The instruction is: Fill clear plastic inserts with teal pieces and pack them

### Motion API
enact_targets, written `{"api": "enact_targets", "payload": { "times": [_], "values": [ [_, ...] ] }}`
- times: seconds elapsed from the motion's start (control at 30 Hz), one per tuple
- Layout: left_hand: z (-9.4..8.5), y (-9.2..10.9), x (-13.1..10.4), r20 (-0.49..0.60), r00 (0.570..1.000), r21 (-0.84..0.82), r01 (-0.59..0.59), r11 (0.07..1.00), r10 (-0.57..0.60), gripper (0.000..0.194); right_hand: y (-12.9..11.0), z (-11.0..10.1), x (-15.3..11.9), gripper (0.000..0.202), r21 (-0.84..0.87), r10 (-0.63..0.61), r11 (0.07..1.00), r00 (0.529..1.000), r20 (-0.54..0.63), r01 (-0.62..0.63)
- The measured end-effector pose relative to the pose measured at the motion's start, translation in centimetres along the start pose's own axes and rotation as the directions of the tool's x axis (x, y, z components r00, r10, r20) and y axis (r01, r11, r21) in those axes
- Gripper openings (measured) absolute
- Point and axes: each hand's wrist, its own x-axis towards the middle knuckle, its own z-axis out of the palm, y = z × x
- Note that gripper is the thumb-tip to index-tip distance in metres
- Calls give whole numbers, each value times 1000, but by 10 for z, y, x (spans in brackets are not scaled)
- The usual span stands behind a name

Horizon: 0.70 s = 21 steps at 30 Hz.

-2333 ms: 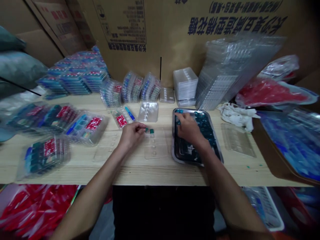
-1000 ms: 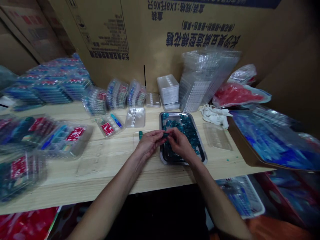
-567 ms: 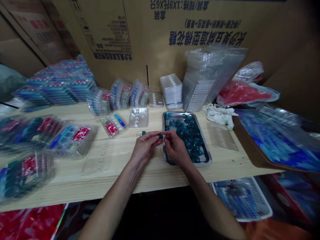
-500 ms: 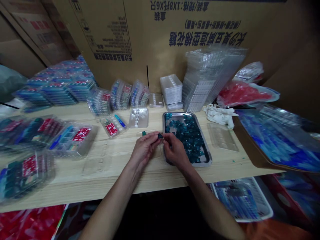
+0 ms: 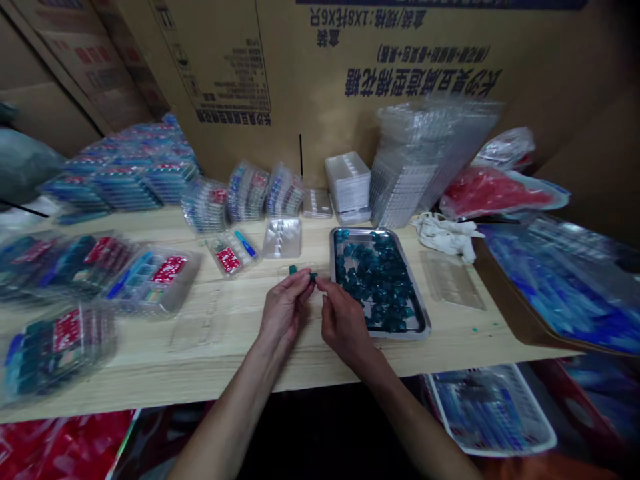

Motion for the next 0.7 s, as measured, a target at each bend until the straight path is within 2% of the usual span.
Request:
{"api": "enact_targets", "payload": {
  "times": [0.07,0.13,0.2,0.23,0.3,0.33,0.37,0.43,0.47,0.53,0.6,0.7],
  "values": [
    [-3,-2,-2,36,999,67,-39,997,37,22,4,-2,5,33,175,84,980,995,49,-92],
    [-11,-1,-1,98,991,202,-114,973,96,26,11,-8,11,27,327,159,922,973,170,-208],
    [-24,8,4,139,973,348,-221,911,183,28,20,-21,17,27,321,196,906,945,264,-277],
    [-33,15,9,140,960,407,-278,870,241,28,24,-30,19,29,226,219,933,939,264,-281],
    [-51,33,19,124,922,514,-376,771,367,28,33,-49,21,36,-148,287,954,936,204,-260],
    [-60,42,25,127,897,575,-415,705,424,26,37,-59,21,39,-373,330,894,928,173,-248],
    [-68,49,30,153,870,641,-448,623,468,23,40,-67,20,42,-567,377,792,912,161,-227],
    [-77,56,38,289,814,747,-521,413,504,13,43,-78,20,45,-794,474,587,862,177,-160],
    [-78,54,42,385,783,766,-566,303,489,9,45,-81,19,45,-841,509,525,840,188,-130],
    [-76,44,48,557,709,741,-660,128,433,12,46,-81,20,39,-873,529,476,827,190,-103],
    [-72,29,54,661,657,699,-715,21,363,18,47,-77,21,32,-880,521,461,838,164,-114],
    [-68,12,60,725,633,672,-737,-77,272,21,50,-76,21,24,-873,512,467,848,140,-138]
  ]
}}
